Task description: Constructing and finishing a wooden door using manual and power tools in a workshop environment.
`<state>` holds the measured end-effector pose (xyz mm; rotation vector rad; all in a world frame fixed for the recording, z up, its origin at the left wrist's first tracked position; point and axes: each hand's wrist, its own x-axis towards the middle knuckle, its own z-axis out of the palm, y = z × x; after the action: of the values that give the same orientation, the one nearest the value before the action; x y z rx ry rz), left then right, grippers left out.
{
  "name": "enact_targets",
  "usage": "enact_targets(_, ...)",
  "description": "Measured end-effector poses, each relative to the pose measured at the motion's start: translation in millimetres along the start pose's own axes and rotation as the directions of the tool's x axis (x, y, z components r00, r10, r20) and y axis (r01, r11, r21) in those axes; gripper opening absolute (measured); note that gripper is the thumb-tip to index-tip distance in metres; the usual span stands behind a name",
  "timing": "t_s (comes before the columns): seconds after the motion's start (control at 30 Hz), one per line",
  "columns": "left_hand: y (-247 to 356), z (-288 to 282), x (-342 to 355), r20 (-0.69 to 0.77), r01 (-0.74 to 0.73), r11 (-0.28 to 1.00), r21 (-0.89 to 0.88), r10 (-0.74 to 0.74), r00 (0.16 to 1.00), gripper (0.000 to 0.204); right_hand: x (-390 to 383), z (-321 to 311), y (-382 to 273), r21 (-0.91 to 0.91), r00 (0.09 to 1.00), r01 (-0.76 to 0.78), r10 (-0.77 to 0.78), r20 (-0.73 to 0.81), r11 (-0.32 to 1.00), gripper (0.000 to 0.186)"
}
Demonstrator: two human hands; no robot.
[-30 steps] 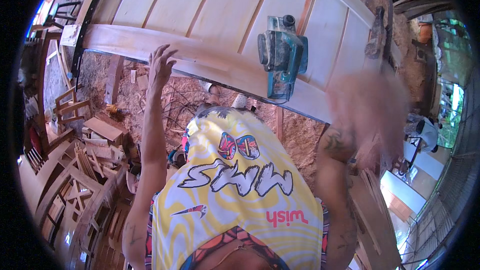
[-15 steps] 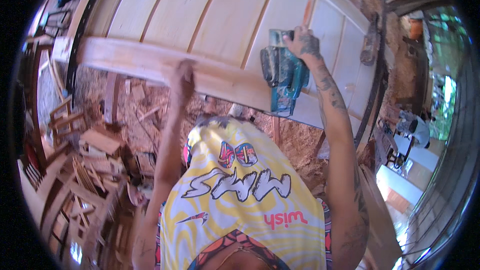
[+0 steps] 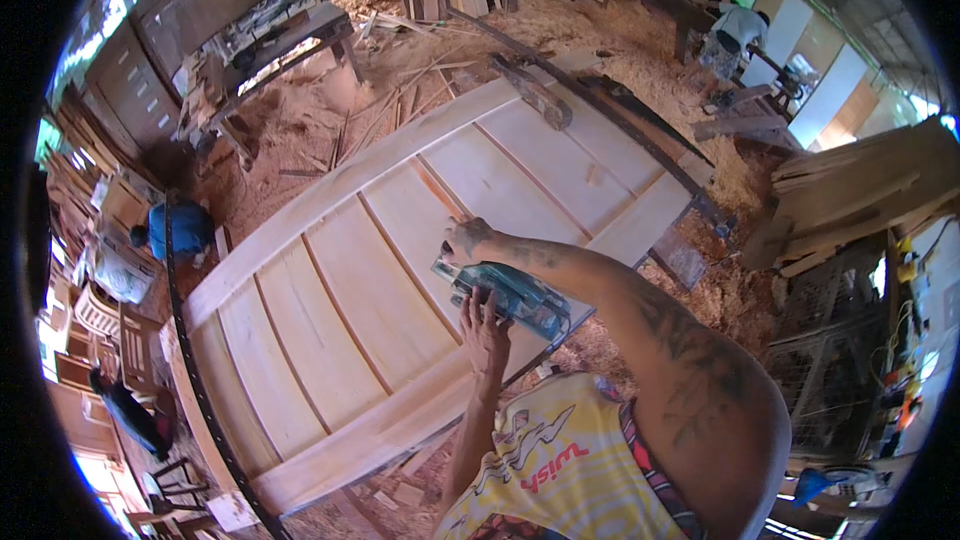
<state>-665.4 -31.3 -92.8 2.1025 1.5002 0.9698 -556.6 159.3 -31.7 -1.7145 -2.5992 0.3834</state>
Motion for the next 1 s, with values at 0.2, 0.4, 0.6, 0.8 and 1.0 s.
enact_targets(0.2, -9.8, -15.1, 6.2, 0.016, -0.046, 0.999, -0.022, 0.046, 0.999, 0.064, -66.5, 8.7, -15.5, 0.393, 0.918, -0.314, 0.383, -0.108, 0.864, 0.045)
enact_targets(0.4, -84.2, -59.8, -49.1, -0.249, 0.172, 0.936, -0.306, -0.253, 0.935, 0.019, -94.1, 40.8, -14.3, 0.564, 0.828, -0.22, 0.458, -0.323, 0.796, 0.048)
enact_targets(0.6, -174.3, -165.5, -195.2, -0.569, 0.763, 0.647, -0.004, -0.629, 0.53, 0.025, -90.7, 43.4, -6.7, 0.554, 0.828, -0.147, 0.408, -0.383, 0.819, 0.045)
enact_targets(0.8, -134.7, -181.8, -168.7, -0.245, 0.896, 0.195, -0.399, -0.964, 0.1, 0.047, -105.4, 28.6, -0.3, 0.62, 0.872, -0.196, 0.424, -0.244, 0.76, 0.05)
enact_targets(1.0, -153.1, -146.0, -164.4, -0.353, 0.896, 0.415, -0.161, -0.872, 0.34, 0.042, -96.9, 33.9, -2.4, 0.628, 0.894, -0.174, 0.389, -0.222, 0.758, 0.048)
